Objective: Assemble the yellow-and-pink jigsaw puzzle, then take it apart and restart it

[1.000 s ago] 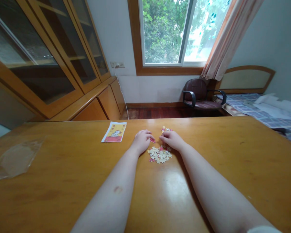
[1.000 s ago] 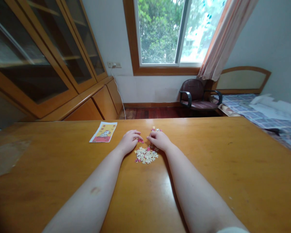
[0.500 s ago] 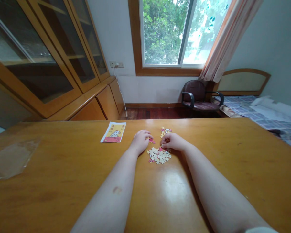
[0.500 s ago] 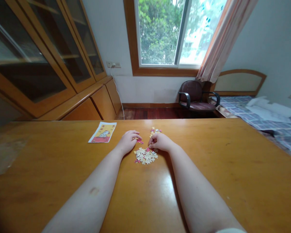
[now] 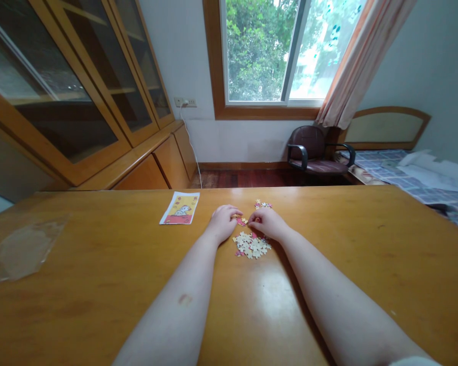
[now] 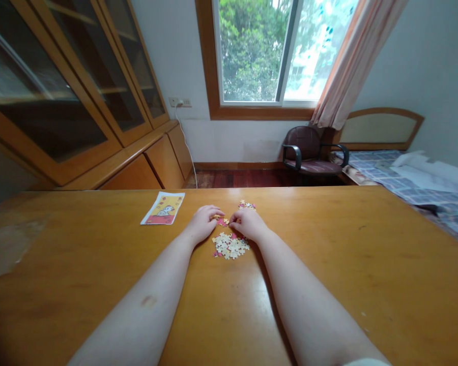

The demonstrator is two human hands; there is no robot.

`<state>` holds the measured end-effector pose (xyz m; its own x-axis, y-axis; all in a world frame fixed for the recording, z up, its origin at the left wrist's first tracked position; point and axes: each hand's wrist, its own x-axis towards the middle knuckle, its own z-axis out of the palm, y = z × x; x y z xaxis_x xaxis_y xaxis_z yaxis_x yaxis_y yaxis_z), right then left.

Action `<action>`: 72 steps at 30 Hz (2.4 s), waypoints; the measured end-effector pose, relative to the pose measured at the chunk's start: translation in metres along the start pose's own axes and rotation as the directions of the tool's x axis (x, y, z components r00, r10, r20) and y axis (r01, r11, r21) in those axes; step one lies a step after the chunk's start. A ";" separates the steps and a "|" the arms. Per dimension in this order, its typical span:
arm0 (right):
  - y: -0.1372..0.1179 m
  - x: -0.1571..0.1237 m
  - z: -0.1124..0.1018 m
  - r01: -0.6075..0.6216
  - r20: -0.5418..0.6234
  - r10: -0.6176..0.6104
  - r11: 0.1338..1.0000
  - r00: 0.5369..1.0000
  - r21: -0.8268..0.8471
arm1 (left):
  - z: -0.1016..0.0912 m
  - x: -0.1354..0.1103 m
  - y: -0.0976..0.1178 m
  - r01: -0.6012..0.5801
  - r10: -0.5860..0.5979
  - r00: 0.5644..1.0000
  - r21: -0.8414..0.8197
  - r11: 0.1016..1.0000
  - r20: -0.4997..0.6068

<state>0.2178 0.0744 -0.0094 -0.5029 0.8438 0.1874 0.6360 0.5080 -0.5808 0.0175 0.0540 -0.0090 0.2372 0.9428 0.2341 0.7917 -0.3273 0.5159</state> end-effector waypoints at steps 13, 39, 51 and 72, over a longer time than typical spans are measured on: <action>0.018 -0.004 0.003 -0.368 -0.067 0.369 0.861 0.927 -0.351 | 0.000 -0.002 0.002 0.029 -0.033 0.998 0.079 0.996 0.055; 0.014 -0.001 0.001 -0.235 -0.031 0.233 0.950 0.972 -0.206 | 0.002 -0.004 0.003 0.107 -0.153 0.975 0.265 0.958 0.160; 0.013 -0.003 -0.001 -0.083 0.074 0.090 0.992 0.993 -0.098 | 0.003 -0.001 0.001 0.045 -0.053 0.997 0.153 0.987 0.052; 0.028 0.005 0.010 0.063 -0.173 -0.066 0.998 0.983 -0.025 | 0.004 0.000 0.004 -0.120 0.111 0.984 0.061 0.991 0.137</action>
<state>0.2276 0.0911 -0.0328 -0.4348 0.8256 0.3597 0.6178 0.5640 -0.5479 0.0232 0.0524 -0.0104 0.3979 0.9006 0.1750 0.7903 -0.4334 0.4332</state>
